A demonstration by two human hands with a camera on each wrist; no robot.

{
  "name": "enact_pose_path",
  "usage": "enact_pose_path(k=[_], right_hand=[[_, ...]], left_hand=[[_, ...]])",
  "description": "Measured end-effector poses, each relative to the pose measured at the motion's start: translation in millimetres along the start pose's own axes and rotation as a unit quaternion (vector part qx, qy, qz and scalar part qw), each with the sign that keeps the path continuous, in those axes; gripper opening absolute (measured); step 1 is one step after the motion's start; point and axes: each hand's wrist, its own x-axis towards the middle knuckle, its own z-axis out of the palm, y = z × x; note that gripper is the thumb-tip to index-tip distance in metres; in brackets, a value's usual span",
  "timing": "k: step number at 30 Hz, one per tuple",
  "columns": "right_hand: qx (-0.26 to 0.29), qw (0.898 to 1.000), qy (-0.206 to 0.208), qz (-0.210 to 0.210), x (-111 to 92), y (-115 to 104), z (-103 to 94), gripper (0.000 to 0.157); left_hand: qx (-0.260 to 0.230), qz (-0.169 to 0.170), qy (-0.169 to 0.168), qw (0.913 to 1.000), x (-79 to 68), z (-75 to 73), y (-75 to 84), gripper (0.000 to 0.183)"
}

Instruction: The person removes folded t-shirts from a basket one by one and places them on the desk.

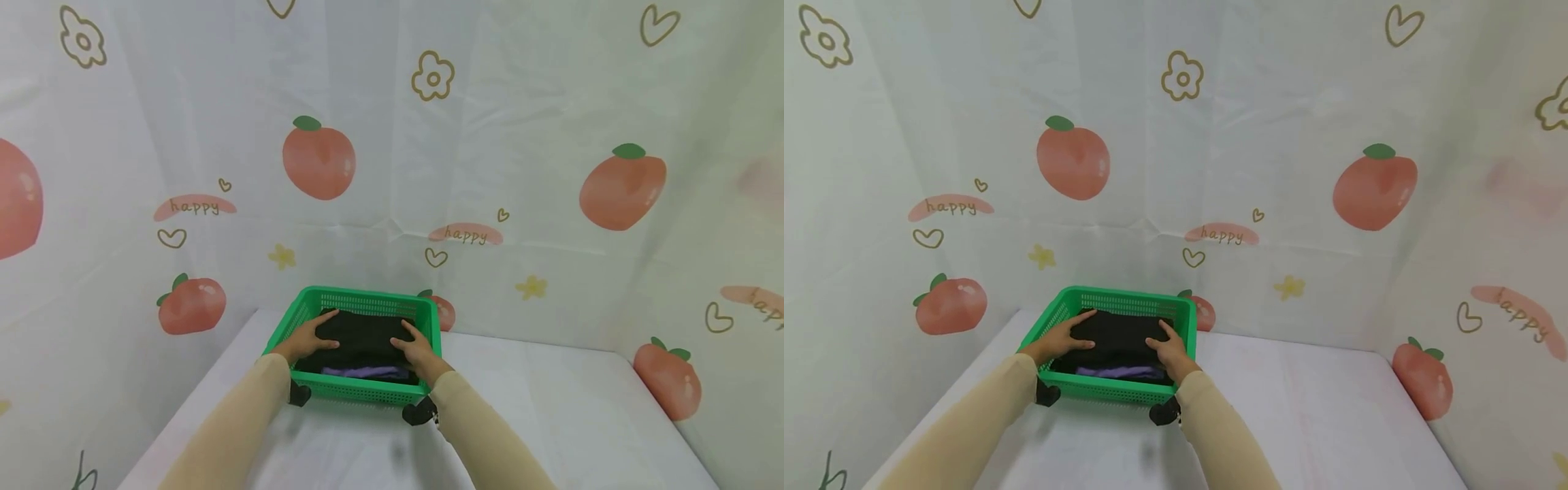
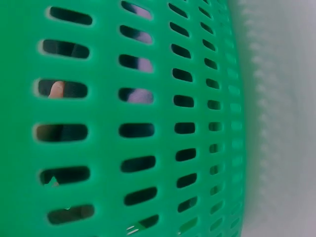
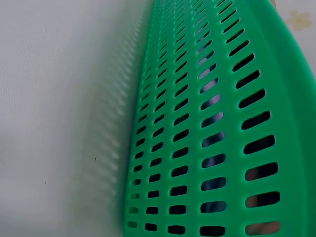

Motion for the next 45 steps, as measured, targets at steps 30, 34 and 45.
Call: enact_pose_path(k=[30, 34, 45], right_hand=[[0.067, 0.997, -0.033, 0.006, -5, -13, -5.4, 0.066], [0.062, 0.997, -0.048, 0.004, -7, -18, -10.3, 0.066], [0.091, 0.994, -0.056, -0.005, -14, -37, -44.6, 0.067]], left_hand=[[-0.005, 0.016, 0.014, 0.9998, -5.4, -20.5, 5.9, 0.074], [-0.016, 0.014, 0.011, 0.9997, -7.7, -21.9, 10.7, 0.076], [-0.120, -0.003, -0.042, 0.9919, 4.2, -17.6, 31.8, 0.078]])
